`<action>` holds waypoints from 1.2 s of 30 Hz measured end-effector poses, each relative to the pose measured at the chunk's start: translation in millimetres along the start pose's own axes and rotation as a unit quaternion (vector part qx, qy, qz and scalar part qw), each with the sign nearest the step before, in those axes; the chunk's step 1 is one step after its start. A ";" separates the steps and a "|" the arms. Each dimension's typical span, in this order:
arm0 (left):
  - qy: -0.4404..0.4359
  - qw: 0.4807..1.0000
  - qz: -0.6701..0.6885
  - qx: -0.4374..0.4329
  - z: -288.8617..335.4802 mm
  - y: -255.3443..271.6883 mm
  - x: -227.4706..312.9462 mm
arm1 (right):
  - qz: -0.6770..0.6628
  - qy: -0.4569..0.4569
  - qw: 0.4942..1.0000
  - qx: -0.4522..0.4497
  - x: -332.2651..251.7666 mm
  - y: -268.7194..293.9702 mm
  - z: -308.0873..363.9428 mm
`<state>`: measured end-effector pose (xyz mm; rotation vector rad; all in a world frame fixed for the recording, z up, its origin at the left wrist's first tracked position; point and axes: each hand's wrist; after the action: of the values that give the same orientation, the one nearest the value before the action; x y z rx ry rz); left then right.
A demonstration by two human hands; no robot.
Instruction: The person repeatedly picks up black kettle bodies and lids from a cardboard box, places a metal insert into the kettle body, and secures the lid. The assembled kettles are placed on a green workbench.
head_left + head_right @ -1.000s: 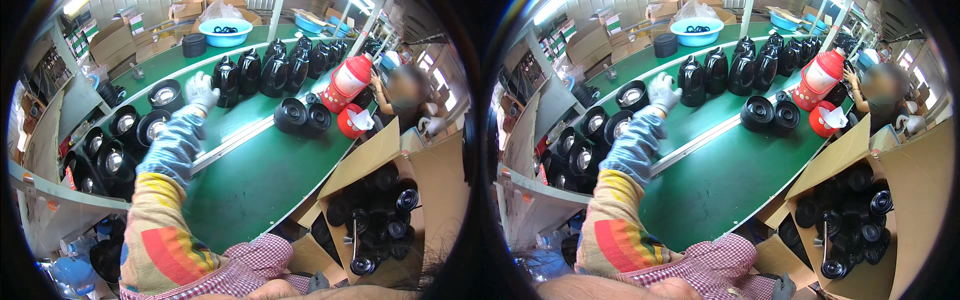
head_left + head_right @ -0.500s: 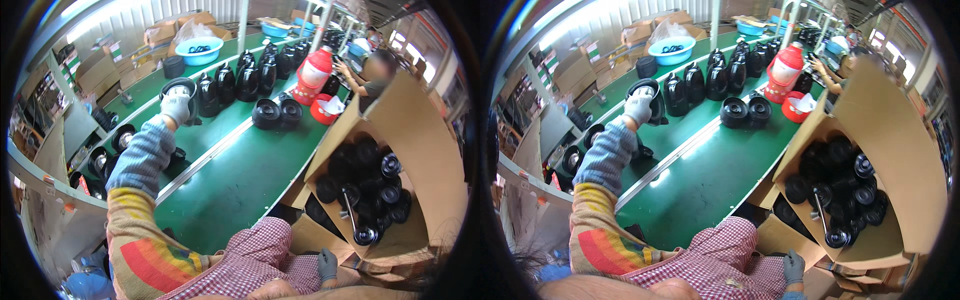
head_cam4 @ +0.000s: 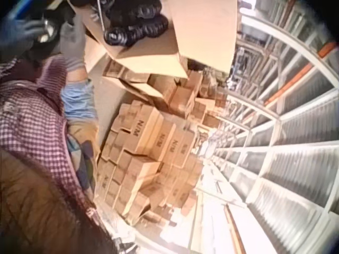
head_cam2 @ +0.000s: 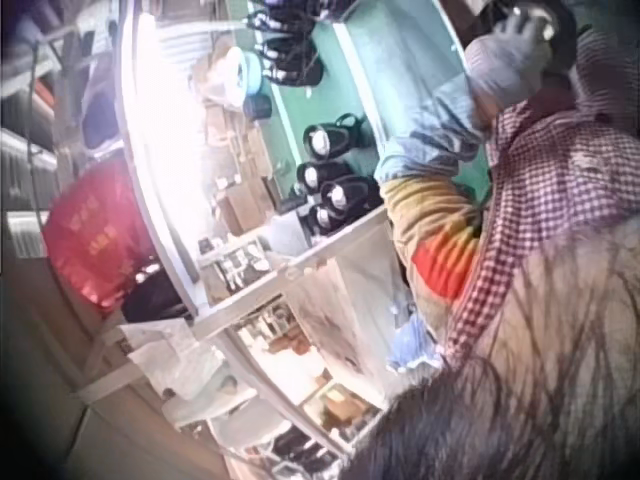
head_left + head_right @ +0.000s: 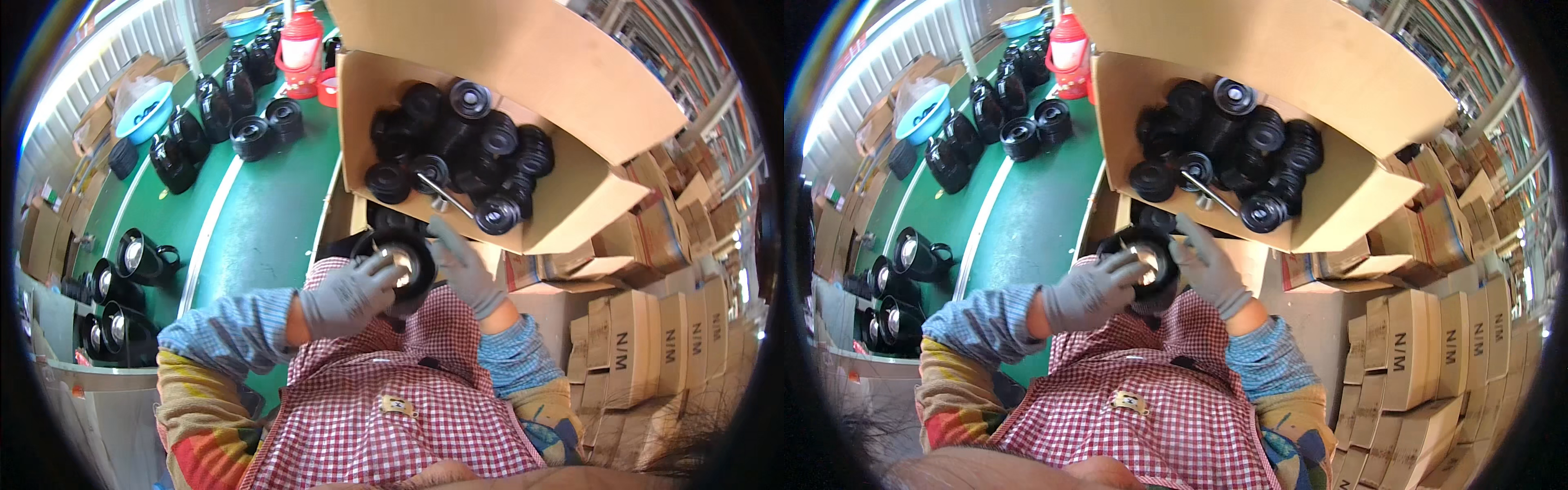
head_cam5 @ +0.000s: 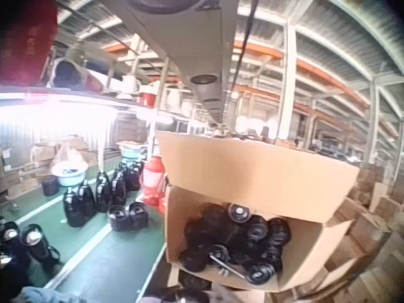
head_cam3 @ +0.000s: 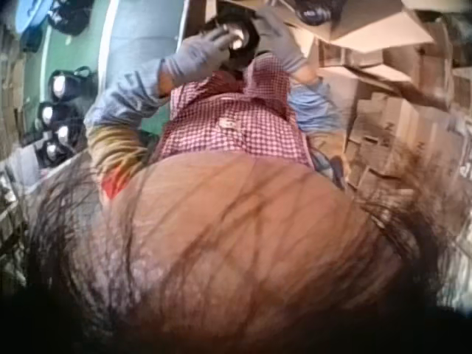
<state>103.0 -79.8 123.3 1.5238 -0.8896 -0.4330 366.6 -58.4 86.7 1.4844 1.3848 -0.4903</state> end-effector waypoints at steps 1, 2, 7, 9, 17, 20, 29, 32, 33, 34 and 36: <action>-0.007 1.000 -0.004 0.003 -7.7 -17.0 16.7 | -0.015 -0.053 0.998 -0.010 17.0 -3.8 12.8; -0.008 1.000 -0.007 0.005 -10.8 -36.3 31.0 | 0.019 -0.094 0.993 -0.065 16.7 -1.1 20.5; 0.028 0.998 -0.037 -0.043 -11.8 -65.7 80.2 | -0.221 -0.151 0.958 -0.103 65.6 8.8 49.2; 0.013 0.998 -0.022 -0.058 -11.5 -57.6 81.5 | -0.299 -0.162 0.928 -0.155 83.4 13.2 41.0; -0.147 0.977 0.138 -0.067 -18.9 -79.0 25.1 | -0.401 -0.152 0.849 -0.308 113.0 -24.2 10.2; -0.116 0.979 0.156 -0.068 -10.4 -98.1 21.5 | -0.343 -0.114 0.913 -0.191 144.3 -6.5 10.3; -0.048 0.978 0.179 -0.099 -50.7 -104.1 6.6 | 0.528 -0.197 0.823 0.068 228.9 170.9 -19.7; -0.076 0.972 0.178 -0.135 -68.7 -97.6 -5.1 | 0.545 -0.260 0.797 -0.008 256.2 195.1 -27.1; -0.066 0.962 0.223 -0.141 -75.2 -96.6 -10.1 | 0.534 -0.276 0.799 -0.019 268.3 200.2 -25.2; -0.047 0.951 0.267 -0.145 -76.7 -96.8 -14.4 | 0.521 -0.286 0.803 -0.036 271.8 198.7 -29.4; 0.014 0.939 0.326 -0.107 -89.6 -85.7 -32.4 | 0.538 -0.281 0.795 -0.018 267.1 195.7 -34.1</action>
<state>171.3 -0.6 49.3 0.9578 -1.2174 -0.0179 602.8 136.1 -44.5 1.6399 -0.0282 -0.1200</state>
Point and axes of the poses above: each hand's wrist, its own z-axis away from the middle knuckle, its own y-axis out of the back of the hand, x = y × z, and after that the axes turned 15 degrees about y, right-handed
